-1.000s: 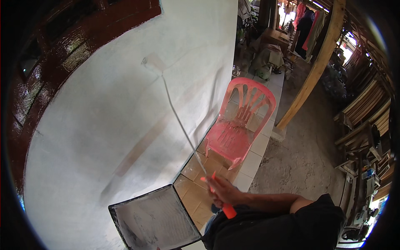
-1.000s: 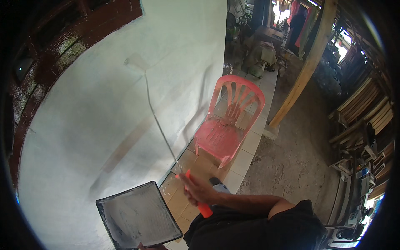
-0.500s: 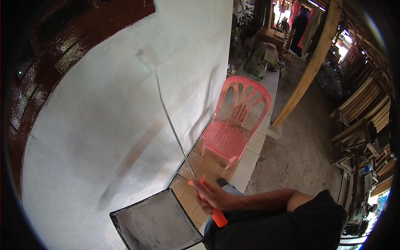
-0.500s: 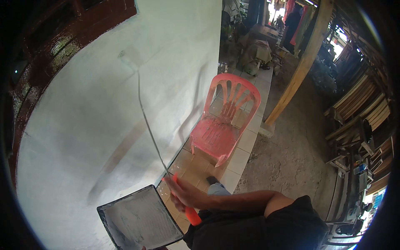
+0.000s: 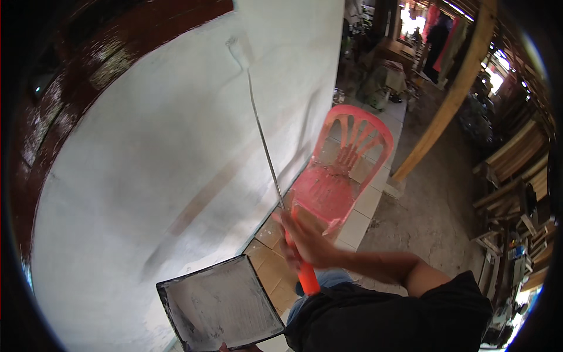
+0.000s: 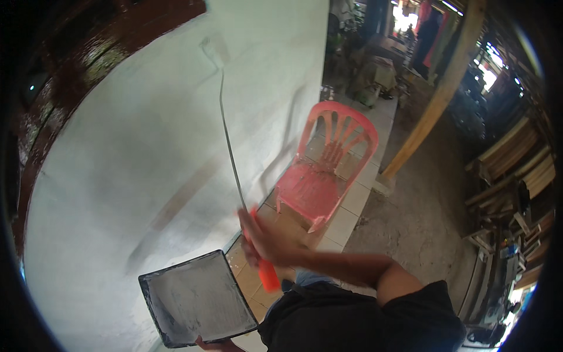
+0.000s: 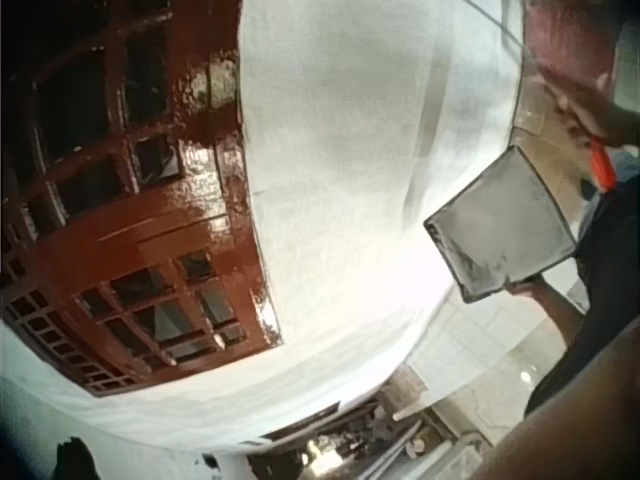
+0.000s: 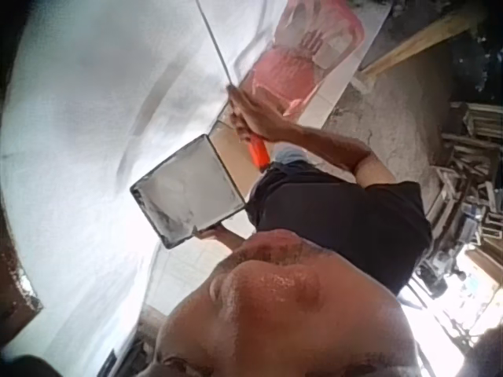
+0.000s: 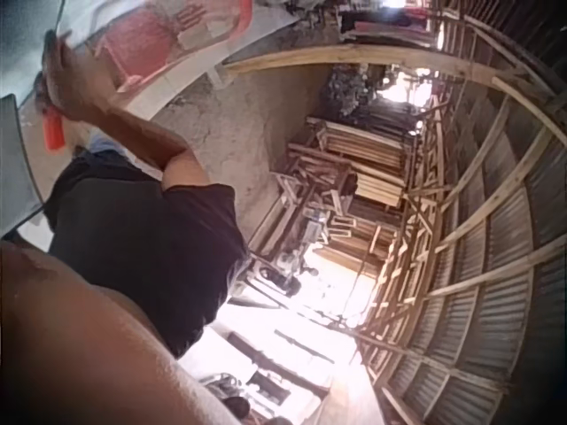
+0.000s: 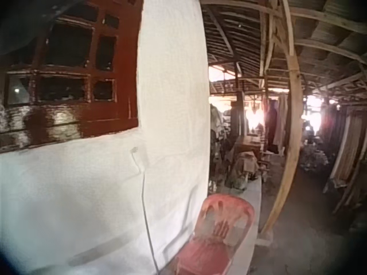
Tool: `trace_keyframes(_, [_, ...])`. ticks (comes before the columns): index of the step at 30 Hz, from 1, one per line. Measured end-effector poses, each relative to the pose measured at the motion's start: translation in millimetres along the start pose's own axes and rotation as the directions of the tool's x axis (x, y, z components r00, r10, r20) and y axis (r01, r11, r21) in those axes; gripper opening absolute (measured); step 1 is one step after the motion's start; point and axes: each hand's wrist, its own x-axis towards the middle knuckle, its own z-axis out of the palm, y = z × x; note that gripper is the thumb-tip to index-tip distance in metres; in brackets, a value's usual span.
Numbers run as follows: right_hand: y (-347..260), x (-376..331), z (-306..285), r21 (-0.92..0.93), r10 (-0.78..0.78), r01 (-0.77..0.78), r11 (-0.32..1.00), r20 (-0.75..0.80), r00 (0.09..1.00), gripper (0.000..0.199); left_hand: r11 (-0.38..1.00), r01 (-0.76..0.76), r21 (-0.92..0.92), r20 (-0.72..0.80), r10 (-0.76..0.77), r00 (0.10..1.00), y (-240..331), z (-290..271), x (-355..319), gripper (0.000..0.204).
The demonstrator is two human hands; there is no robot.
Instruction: The person paints a white wall using a paint roller, dipping the roller into a paint tray to load it with paint before applying it to the wall.
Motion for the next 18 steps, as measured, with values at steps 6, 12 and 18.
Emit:
trace_keyframes(6, [13.5, -8.8, -6.0, 0.07, 0.129, -0.132, 0.989, 0.05, 0.99, 0.039, 0.972, 0.136, -0.194, -0.14, -0.165, 0.976, 38.2, 57.0, -34.8, 0.072])
trace_keyframes(12, [-64.8, 48.0, -25.3, 0.107, -0.091, 0.107, 0.988, -0.15, 0.985, 0.04, 0.95, 0.175, -0.259, -0.228, -0.236, 0.945, 48.4, 64.6, -33.6, 0.075])
trace_keyframes(18, [20.5, -2.4, 18.9, 0.021, 0.025, -0.028, 0.999, 0.137, 0.99, 0.038, 0.966, 0.126, -0.226, -0.123, -0.156, 0.98, 53.4, 78.8, -39.8, 0.071])
